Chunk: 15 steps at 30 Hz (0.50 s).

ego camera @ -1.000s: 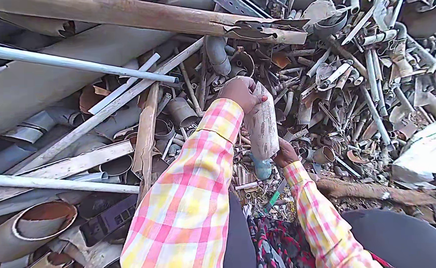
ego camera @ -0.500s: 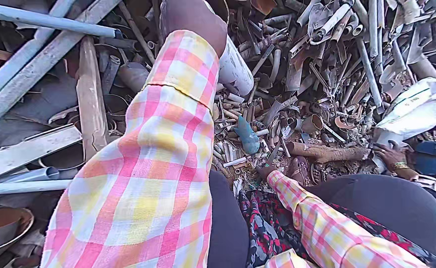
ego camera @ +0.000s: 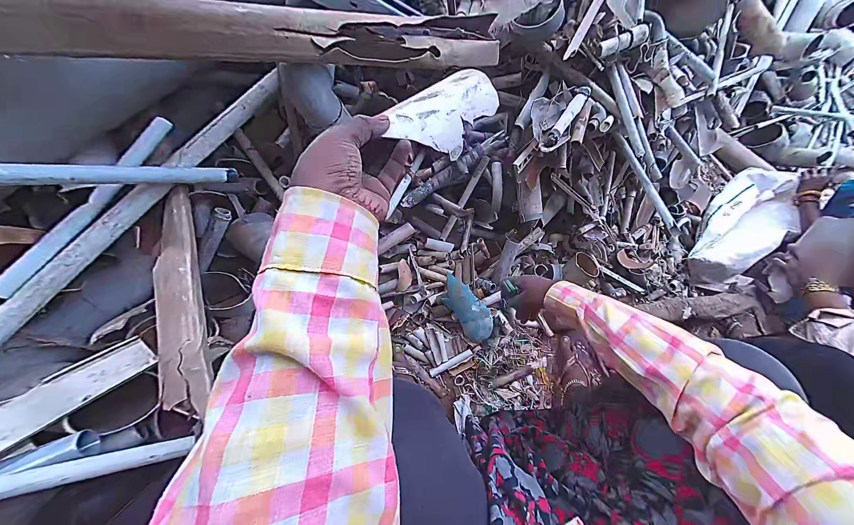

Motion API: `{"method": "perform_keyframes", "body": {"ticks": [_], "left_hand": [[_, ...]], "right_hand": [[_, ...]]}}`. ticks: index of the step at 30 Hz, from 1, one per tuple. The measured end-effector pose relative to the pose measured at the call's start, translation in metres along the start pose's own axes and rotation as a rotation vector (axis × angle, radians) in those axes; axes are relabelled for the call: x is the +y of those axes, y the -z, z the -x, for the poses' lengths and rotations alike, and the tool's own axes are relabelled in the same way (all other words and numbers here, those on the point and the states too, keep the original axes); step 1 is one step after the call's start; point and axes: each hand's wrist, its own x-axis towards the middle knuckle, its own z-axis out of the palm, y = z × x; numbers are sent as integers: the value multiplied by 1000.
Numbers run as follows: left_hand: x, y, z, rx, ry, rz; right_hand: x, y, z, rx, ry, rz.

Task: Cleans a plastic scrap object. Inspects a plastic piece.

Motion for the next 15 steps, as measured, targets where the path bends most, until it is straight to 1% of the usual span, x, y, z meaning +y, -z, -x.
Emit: {"method": "perform_keyframes", "body": {"ticks": [2,3,5,6,7,8,9,10,11,13,15], "left_hand": [[14,-7,22,-13,66,22],[20,-15,36,26,89,36],[25,-33,60,154,119,69],[24,-34,63,184,123,74],[21,-34,64,199,117,64],[17,-34,65,211,107,45],[14,-37,65,222,93,10],[11,-41,67,227,85,-34],[5,-44,69,222,90,-86],[-9,-49,73,201,115,-183],[-24,-52,74,191,131,-246]], "right_hand": [[1,57,43,29,109,-384],[2,83,71,8,188,-528],[10,117,120,12,371,-767],[15,126,136,52,476,-906],[18,129,146,155,560,-1042],[17,127,150,310,602,-1139],[12,127,147,467,615,-1214],[7,127,143,539,622,-1237],[3,127,139,520,617,-1212],[-6,121,130,385,586,-1193],[-24,99,125,323,503,-1218]]}}
